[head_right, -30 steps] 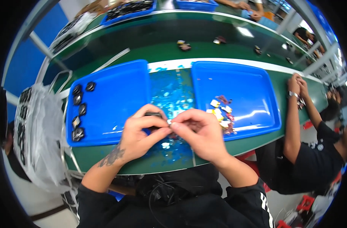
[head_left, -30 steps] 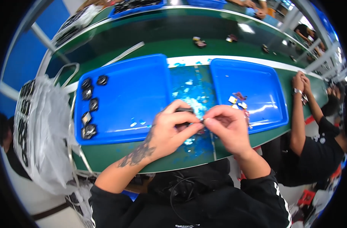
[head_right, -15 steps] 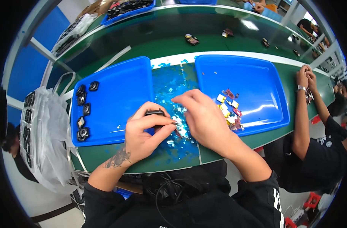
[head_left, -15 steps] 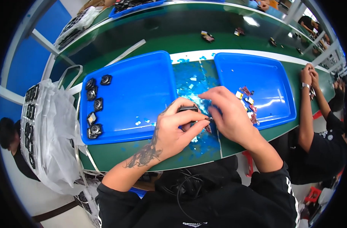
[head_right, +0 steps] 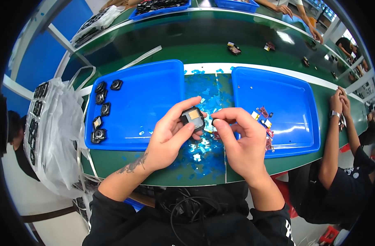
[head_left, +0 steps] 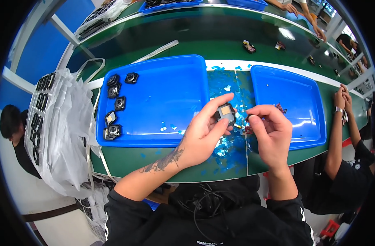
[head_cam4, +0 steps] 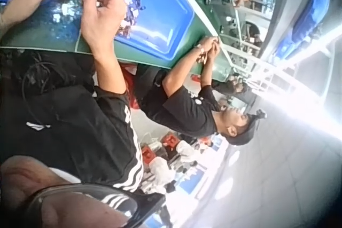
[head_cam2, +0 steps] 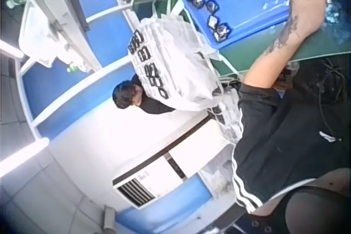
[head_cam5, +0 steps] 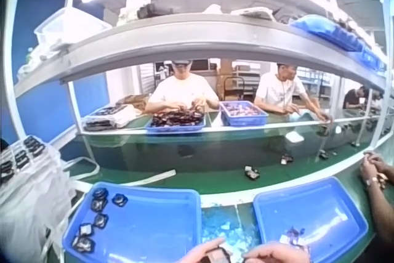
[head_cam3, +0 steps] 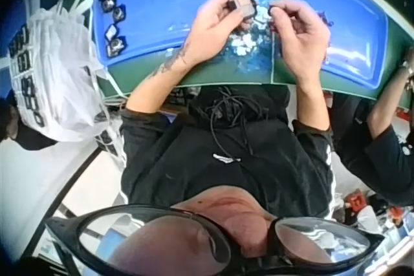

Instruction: The recorder is assembling small electronic components, likely batteries or sensors, at a factory workstation.

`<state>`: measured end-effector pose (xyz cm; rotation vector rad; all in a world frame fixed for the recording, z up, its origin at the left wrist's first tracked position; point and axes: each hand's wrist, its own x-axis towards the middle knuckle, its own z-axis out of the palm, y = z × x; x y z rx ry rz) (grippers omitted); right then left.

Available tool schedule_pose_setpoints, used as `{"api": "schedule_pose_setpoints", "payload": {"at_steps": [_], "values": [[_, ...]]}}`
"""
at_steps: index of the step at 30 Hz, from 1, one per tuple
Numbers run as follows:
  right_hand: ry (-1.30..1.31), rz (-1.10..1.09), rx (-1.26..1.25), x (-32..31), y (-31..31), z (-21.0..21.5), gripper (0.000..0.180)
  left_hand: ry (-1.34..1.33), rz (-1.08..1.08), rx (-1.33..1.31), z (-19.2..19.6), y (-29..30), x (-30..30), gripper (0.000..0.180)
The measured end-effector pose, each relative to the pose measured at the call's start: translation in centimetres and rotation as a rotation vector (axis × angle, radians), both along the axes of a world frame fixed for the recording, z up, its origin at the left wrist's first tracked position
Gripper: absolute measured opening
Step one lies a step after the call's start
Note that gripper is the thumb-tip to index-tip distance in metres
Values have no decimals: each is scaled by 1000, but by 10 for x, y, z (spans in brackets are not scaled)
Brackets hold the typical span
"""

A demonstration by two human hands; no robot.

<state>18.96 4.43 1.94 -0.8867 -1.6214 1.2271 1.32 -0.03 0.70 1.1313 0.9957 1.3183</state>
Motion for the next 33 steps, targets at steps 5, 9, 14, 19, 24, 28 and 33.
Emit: {"api": "schedule_pose_setpoints", "payload": {"at_steps": [5, 9, 14, 19, 24, 28, 33], "values": [[-224, 28, 201, -13, 0, 3, 18, -58, -96, 18, -2, -2, 1, 54], [-319, -94, 272, -18, -1, 6, 15, -52, -91, 72, -8, -1, 4, 53], [-351, -77, 286, -19, 1, 10, 13, 7, -139, 72, -5, 0, 2, 49], [-337, -68, 268, -19, 1, 9, 13, 13, -138, 88, -6, 0, 2, 49], [-363, -60, 257, -18, 1, 10, 13, 36, -154, 91, -8, -1, 1, 49], [-361, -58, 342, -19, 3, 11, 12, 41, -157, 86, -8, -2, 3, 49], [-496, -101, 421, -13, 4, 17, 17, 143, -158, 124, -7, -5, 2, 49]]}}
